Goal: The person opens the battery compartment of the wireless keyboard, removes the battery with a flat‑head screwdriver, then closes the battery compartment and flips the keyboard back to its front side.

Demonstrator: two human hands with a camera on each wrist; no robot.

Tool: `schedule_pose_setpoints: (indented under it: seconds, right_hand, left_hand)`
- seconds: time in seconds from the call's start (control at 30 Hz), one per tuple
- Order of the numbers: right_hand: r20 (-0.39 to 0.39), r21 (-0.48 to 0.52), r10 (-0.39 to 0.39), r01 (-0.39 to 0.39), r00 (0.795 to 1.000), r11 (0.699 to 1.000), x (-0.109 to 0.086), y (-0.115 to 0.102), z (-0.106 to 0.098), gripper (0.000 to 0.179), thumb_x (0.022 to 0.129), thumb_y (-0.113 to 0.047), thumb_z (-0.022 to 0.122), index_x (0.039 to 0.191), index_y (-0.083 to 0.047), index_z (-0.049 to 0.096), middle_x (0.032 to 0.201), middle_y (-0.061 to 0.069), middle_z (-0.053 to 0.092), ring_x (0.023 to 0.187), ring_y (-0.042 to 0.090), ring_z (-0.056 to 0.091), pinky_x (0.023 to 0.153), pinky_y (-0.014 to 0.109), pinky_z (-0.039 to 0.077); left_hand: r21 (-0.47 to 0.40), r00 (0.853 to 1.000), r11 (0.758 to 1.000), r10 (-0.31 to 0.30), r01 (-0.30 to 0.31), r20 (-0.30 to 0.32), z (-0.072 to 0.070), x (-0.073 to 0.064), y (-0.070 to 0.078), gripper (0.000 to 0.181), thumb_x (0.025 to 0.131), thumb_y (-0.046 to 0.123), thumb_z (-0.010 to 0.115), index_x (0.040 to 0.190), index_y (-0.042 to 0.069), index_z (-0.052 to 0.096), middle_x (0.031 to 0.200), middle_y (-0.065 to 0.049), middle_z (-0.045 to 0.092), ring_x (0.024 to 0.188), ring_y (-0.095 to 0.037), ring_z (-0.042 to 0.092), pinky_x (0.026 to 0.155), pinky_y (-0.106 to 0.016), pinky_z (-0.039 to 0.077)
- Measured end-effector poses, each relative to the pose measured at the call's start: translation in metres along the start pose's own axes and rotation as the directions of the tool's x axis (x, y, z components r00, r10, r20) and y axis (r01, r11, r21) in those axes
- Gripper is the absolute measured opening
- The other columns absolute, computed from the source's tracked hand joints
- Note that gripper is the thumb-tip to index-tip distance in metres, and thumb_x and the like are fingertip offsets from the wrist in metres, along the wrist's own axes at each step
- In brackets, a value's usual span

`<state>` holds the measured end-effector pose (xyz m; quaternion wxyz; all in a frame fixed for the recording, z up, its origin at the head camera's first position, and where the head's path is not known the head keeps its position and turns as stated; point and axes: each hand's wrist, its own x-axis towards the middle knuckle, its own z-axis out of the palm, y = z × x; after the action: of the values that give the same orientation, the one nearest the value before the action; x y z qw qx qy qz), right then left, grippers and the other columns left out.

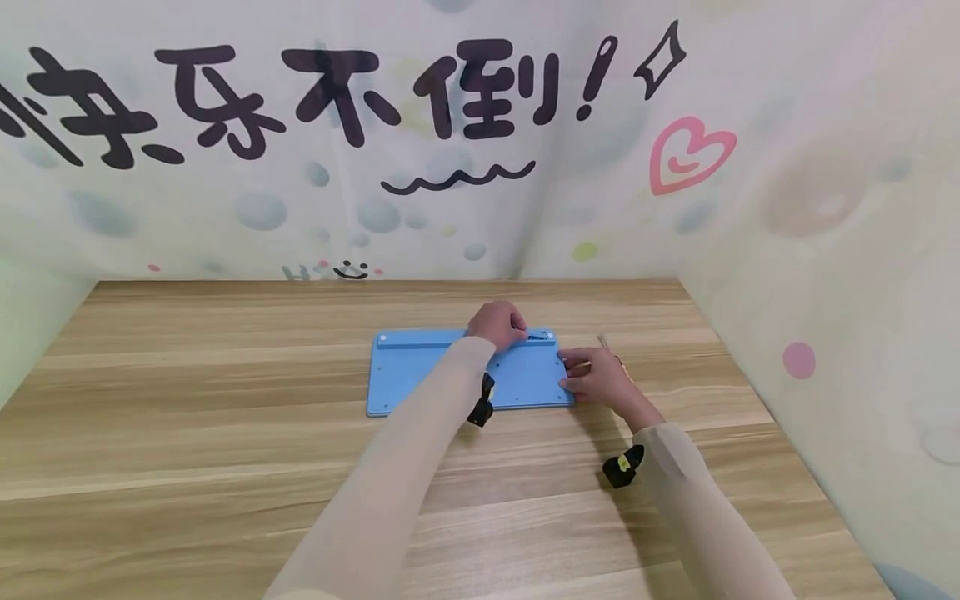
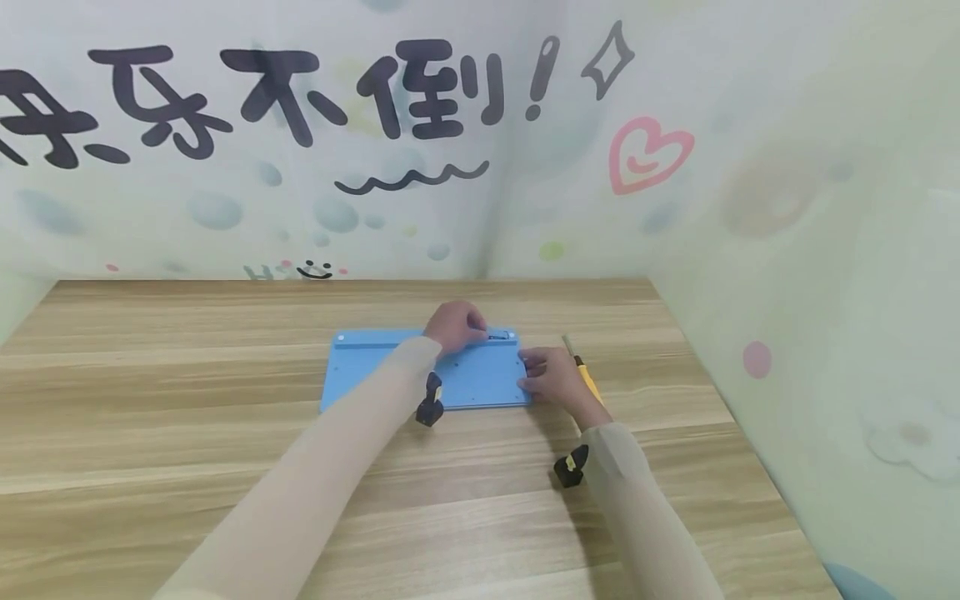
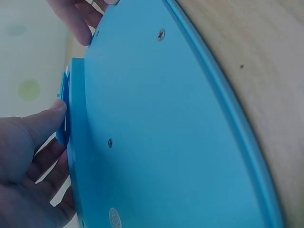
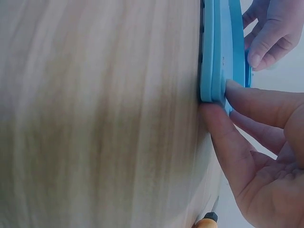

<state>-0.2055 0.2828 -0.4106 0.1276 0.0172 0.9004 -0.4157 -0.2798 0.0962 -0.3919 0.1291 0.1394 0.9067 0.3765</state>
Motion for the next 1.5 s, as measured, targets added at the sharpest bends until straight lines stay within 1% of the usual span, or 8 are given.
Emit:
schedule_pose_setpoints:
  seconds: [0.07, 0.17, 0.37, 0.6, 0.87, 1.07, 1.27, 1.5]
  right_hand:
    - [-0.002, -0.001, -0.002, 0.002, 1.000, 1.000, 0.000, 0.000, 0.000, 0.048, 0.082, -0.001, 0.066, 0.127, 0.004, 0.050, 0.117, 0.022, 0.056, 0.101, 0.031, 0.057, 0.068, 0.033, 0.053]
    - [-0.005, -0.002, -0.007, 0.007, 1.000, 1.000, 0.000, 0.000, 0.000, 0.048, 0.082, -0.002, 0.066, 0.128, 0.004, 0.050, 0.116, 0.022, 0.056, 0.101, 0.031, 0.057, 0.068, 0.033, 0.053]
    - [-0.008, 0.002, -0.024, 0.024, 1.000, 1.000, -0.002, -0.001, 0.001, 0.048, 0.082, -0.001, 0.066, 0.127, 0.004, 0.050, 0.116, 0.023, 0.056, 0.101, 0.032, 0.057, 0.067, 0.033, 0.053]
    - [-0.008, 0.004, -0.042, 0.042, 0.999, 0.999, -0.002, 0.000, 0.001, 0.048, 0.082, 0.000, 0.066, 0.127, 0.004, 0.050, 0.116, 0.023, 0.055, 0.102, 0.033, 0.057, 0.067, 0.033, 0.054]
    - [-0.002, 0.009, -0.038, 0.038, 0.999, 0.999, -0.002, 0.002, 0.001, 0.048, 0.082, -0.001, 0.066, 0.128, 0.004, 0.050, 0.117, 0.022, 0.055, 0.102, 0.032, 0.056, 0.068, 0.033, 0.053]
    - [-0.004, 0.001, -0.033, 0.033, 0.999, 0.999, -0.002, 0.003, 0.001, 0.048, 0.083, -0.001, 0.065, 0.128, 0.004, 0.050, 0.118, 0.023, 0.054, 0.103, 0.033, 0.056, 0.069, 0.033, 0.053]
    - [-0.007, 0.008, -0.038, 0.038, 0.999, 0.999, -0.002, 0.005, 0.001, 0.048, 0.082, -0.001, 0.066, 0.128, 0.004, 0.050, 0.117, 0.023, 0.055, 0.103, 0.033, 0.056, 0.068, 0.033, 0.053]
    - [-0.004, 0.006, -0.046, 0.046, 0.999, 0.999, -0.002, 0.004, 0.001, 0.048, 0.082, -0.001, 0.066, 0.128, 0.004, 0.050, 0.117, 0.023, 0.055, 0.103, 0.033, 0.056, 0.068, 0.033, 0.053]
  left_hand:
    - [-0.014, 0.999, 0.999, 0.033, -0.033, -0.013, -0.001, 0.000, -0.002, 0.008, 0.086, 0.016, 0.064, 0.088, 0.010, 0.069, 0.085, -0.001, 0.063, 0.080, -0.016, 0.056, 0.076, -0.029, 0.046]
    - [-0.026, 0.998, 0.998, 0.061, -0.062, -0.021, -0.003, 0.000, -0.004, 0.008, 0.087, 0.015, 0.064, 0.087, 0.008, 0.068, 0.082, -0.001, 0.062, 0.077, -0.015, 0.055, 0.072, -0.027, 0.046]
    - [-0.008, 0.997, 0.997, 0.073, -0.073, -0.024, -0.006, 0.000, -0.006, 0.012, 0.090, 0.013, 0.059, 0.095, 0.006, 0.066, 0.093, -0.005, 0.063, 0.087, -0.018, 0.055, 0.080, -0.028, 0.045]
    - [0.010, 0.995, 0.995, 0.102, -0.102, -0.022, -0.009, 0.003, -0.012, 0.016, 0.091, 0.007, 0.055, 0.103, 0.004, 0.065, 0.101, -0.008, 0.062, 0.092, -0.020, 0.055, 0.083, -0.031, 0.045]
    - [0.002, 0.996, 0.997, 0.073, -0.073, -0.057, -0.012, 0.005, -0.021, 0.016, 0.091, 0.005, 0.054, 0.101, 0.005, 0.066, 0.100, -0.007, 0.062, 0.091, -0.020, 0.055, 0.083, -0.032, 0.045]
    - [0.003, 0.994, 0.996, 0.084, -0.084, -0.074, -0.016, 0.009, -0.028, 0.017, 0.090, 0.003, 0.053, 0.099, 0.005, 0.067, 0.100, -0.007, 0.062, 0.092, -0.020, 0.054, 0.083, -0.032, 0.045]
    - [0.000, 0.994, 0.996, 0.084, -0.085, -0.075, -0.020, 0.006, -0.031, 0.018, 0.089, -0.001, 0.053, 0.100, 0.002, 0.067, 0.101, -0.010, 0.062, 0.092, -0.022, 0.055, 0.083, -0.033, 0.045]
    - [-0.010, 0.997, 1.000, 0.025, -0.026, -0.075, -0.021, 0.004, -0.034, 0.017, 0.089, -0.001, 0.053, 0.102, 0.001, 0.065, 0.102, -0.010, 0.061, 0.094, -0.023, 0.055, 0.084, -0.034, 0.045]
